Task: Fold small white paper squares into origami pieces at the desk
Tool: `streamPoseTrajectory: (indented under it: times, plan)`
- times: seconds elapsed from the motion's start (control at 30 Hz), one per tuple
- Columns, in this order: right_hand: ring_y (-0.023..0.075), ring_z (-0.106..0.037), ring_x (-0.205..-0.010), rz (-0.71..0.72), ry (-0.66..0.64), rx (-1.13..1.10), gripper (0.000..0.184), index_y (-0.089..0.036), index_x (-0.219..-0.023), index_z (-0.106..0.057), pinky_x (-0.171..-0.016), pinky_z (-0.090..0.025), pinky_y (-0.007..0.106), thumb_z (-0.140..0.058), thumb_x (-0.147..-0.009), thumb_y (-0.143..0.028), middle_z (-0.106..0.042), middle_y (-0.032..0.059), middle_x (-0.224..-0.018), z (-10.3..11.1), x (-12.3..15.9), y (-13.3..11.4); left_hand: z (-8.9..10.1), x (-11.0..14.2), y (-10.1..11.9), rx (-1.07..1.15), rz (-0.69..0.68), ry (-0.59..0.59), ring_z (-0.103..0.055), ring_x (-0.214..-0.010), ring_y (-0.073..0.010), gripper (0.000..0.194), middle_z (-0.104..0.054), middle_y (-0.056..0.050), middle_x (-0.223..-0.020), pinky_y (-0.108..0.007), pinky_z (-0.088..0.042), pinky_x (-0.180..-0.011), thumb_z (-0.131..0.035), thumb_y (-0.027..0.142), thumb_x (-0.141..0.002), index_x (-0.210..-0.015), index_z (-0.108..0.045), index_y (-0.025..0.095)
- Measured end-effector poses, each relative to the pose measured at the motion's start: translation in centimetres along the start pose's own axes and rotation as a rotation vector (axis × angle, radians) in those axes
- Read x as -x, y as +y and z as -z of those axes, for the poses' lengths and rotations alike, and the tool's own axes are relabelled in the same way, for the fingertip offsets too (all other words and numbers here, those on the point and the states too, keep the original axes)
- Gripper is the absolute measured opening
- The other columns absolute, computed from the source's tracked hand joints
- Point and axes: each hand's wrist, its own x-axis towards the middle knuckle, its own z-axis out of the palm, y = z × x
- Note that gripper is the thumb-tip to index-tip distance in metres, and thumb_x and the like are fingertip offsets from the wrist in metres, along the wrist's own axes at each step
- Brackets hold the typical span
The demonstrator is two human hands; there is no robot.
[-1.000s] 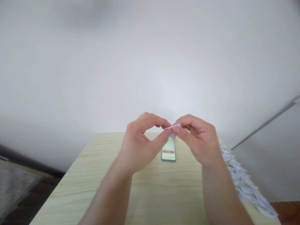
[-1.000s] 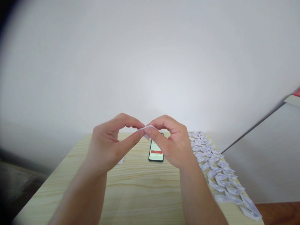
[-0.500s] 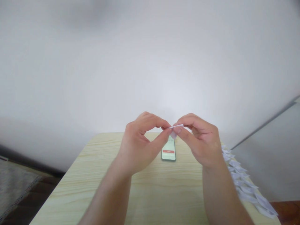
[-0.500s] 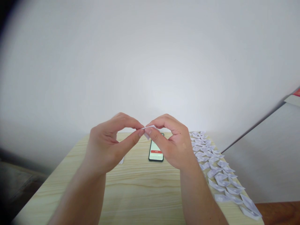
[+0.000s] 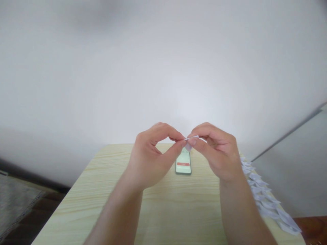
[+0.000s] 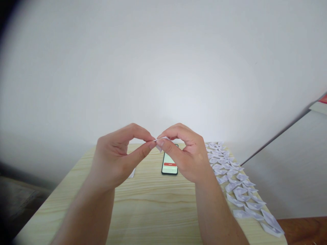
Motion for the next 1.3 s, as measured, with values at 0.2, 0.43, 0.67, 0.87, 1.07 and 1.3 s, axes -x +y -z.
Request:
streamPoseTrajectory:
  times: [0.2, 0.43, 0.67, 0.87, 1.07, 1.3]
  plan:
    - [0.0185, -0.065, -0.080, -0.017, -0.024, -0.010, 0.009, -0.025, -0.088, -0.075, -0.077, -0.052, 0.036, -0.073, -0.093, -0.031, -0.071, 0.0020, -0.084, -0.2, 0.0, 0.0, 0.2, 0.0, -0.2, 0.038, 0.039, -0.039, -0.063, -0.078, -0.0168, 0.008, -0.072, -0.001, -0.081, -0.033, -0.050, -0.074, -0.072, 0.025, -0.089, -0.082, -0.070, 0.022]
    - [0.0189, -0.069, -0.080, -0.146, 0.013, -0.060, 0.012, -0.024, -0.095, -0.072, -0.072, -0.055, 0.034, -0.076, -0.090, -0.035, -0.073, 0.0018, -0.086, -0.1, 0.2, 0.7, -0.2, -0.2, -0.5, 0.024, 0.085, 0.018, -0.061, -0.077, -0.0169, 0.010, -0.069, -0.001, -0.077, -0.032, -0.048, -0.071, -0.070, 0.027, -0.090, -0.081, -0.070, 0.022]
    - [0.0168, -0.067, -0.077, -0.142, 0.015, -0.020, 0.007, -0.023, -0.091, -0.072, -0.068, -0.054, 0.031, -0.074, -0.090, -0.030, -0.071, 0.0011, -0.083, -0.1, 0.2, 0.8, -0.3, -0.2, -0.6, 0.023, 0.091, 0.031, -0.062, -0.078, -0.0171, 0.008, -0.070, -0.001, -0.079, -0.033, -0.049, -0.072, -0.068, 0.027, -0.090, -0.084, -0.070, 0.023]
    - [0.0175, -0.066, -0.079, -0.164, 0.005, 0.013, 0.006, -0.023, -0.094, -0.073, -0.068, -0.054, 0.031, -0.072, -0.088, -0.025, -0.071, 0.0010, -0.084, -0.1, 0.1, 0.6, -0.5, -0.3, -0.6, 0.048, 0.096, 0.065, -0.063, -0.078, -0.0175, 0.010, -0.071, -0.002, -0.080, -0.031, -0.048, -0.066, -0.068, 0.030, -0.090, -0.085, -0.070, 0.022]
    - [0.0147, -0.064, -0.069, -0.185, 0.037, -0.001, 0.010, -0.024, -0.096, -0.071, -0.066, -0.053, 0.030, -0.072, -0.087, -0.021, -0.068, -0.0026, -0.075, -0.4, -0.1, 0.8, -0.6, -0.3, -0.6, 0.054, 0.094, 0.074, -0.063, -0.078, -0.0168, 0.007, -0.071, -0.001, -0.080, -0.031, -0.049, -0.069, -0.069, 0.027, -0.090, -0.085, -0.070, 0.022]
    - [0.0167, -0.067, -0.074, -0.129, 0.084, -0.005, 0.023, -0.027, -0.109, -0.067, -0.070, -0.055, 0.032, -0.072, -0.087, -0.024, -0.071, -0.0019, -0.079, -0.7, 0.1, 0.9, -0.7, -0.4, -0.8, 0.042, 0.081, 0.090, -0.064, -0.079, -0.0166, 0.006, -0.070, -0.001, -0.080, -0.031, -0.051, -0.071, -0.067, 0.026, -0.090, -0.087, -0.069, 0.021]
